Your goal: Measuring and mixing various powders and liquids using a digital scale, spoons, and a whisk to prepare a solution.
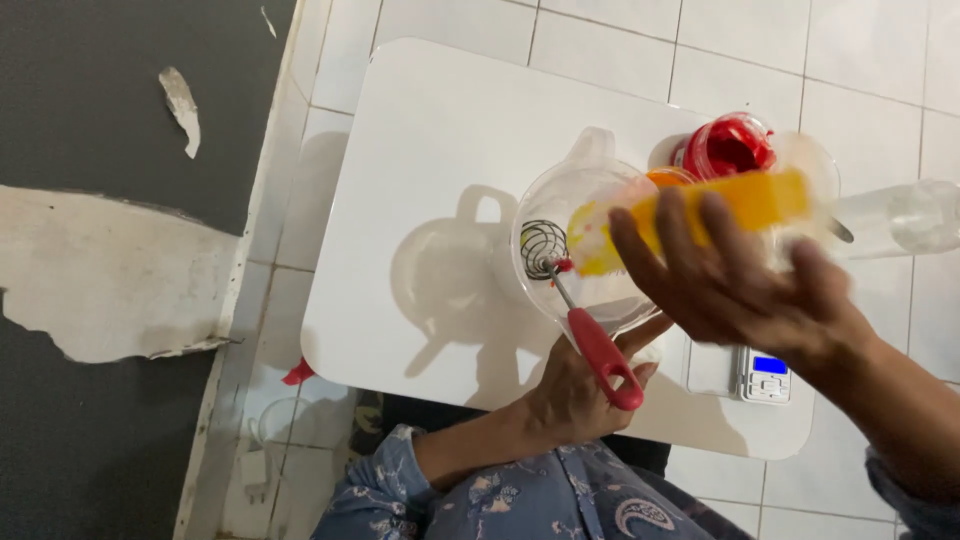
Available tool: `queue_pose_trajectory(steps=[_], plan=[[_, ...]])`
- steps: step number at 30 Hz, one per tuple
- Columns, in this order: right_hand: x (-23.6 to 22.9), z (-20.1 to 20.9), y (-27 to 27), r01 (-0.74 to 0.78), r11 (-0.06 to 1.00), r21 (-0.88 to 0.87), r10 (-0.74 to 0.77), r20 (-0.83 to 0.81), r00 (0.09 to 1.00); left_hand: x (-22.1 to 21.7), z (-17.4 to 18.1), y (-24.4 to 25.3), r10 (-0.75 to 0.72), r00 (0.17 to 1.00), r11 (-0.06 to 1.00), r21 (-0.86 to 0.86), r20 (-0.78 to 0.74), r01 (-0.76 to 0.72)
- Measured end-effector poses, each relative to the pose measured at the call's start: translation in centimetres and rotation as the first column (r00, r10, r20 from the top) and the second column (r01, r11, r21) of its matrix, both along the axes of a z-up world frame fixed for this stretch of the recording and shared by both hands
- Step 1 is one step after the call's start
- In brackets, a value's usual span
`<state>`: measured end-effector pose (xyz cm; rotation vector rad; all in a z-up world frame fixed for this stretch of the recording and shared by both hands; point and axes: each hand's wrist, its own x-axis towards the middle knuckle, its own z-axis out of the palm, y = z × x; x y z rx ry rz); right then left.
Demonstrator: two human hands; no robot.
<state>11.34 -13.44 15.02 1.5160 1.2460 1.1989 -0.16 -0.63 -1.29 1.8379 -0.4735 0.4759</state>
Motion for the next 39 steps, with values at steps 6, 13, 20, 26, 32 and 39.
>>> queue_pose_trajectory(steps=[6, 13, 20, 26, 32, 39], plan=[[0.2, -0.2, 0.4, 0.014, 0.999, 0.052, -0.013, -0.032, 0.999, 0.0, 0.6, -0.1, 0.032, 0.999, 0.999, -0.019, 0.000, -0.032], [-0.3, -0.2, 0.1, 0.086, 0.993, 0.081, -0.082, -0.051, 0.995, -0.2, 0.8, 0.1, 0.018, 0.999, 1.000, 0.016, -0.034, -0.017], [0.4, -0.7, -0.5, -0.028, 0.959, 0.282, 0.066, -0.129, 0.989, -0.4, 1.1, -0.1, 0.034, 0.999, 0.999, 0.000, -0.021, -0.034], [0.1, -0.9, -0.3, -0.031, 0.934, 0.357, 0.087, -0.140, 0.986, -0.6, 1.4, 0.0, 0.044, 0.999, 0.999, 0.001, 0.015, -0.044], [-0.3, -1.2, -0.8, 0.028, 0.922, 0.386, 0.053, -0.198, 0.979, -0.6, 1.5, -0.1, 0.046, 0.999, 0.999, 0.024, 0.008, -0.046], [0.5, -2.0, -1.2, 0.032, 0.930, 0.367, 0.035, -0.174, 0.984, -0.5, 1.3, -0.2, 0.071, 0.996, 0.996, 0.049, 0.048, -0.074]])
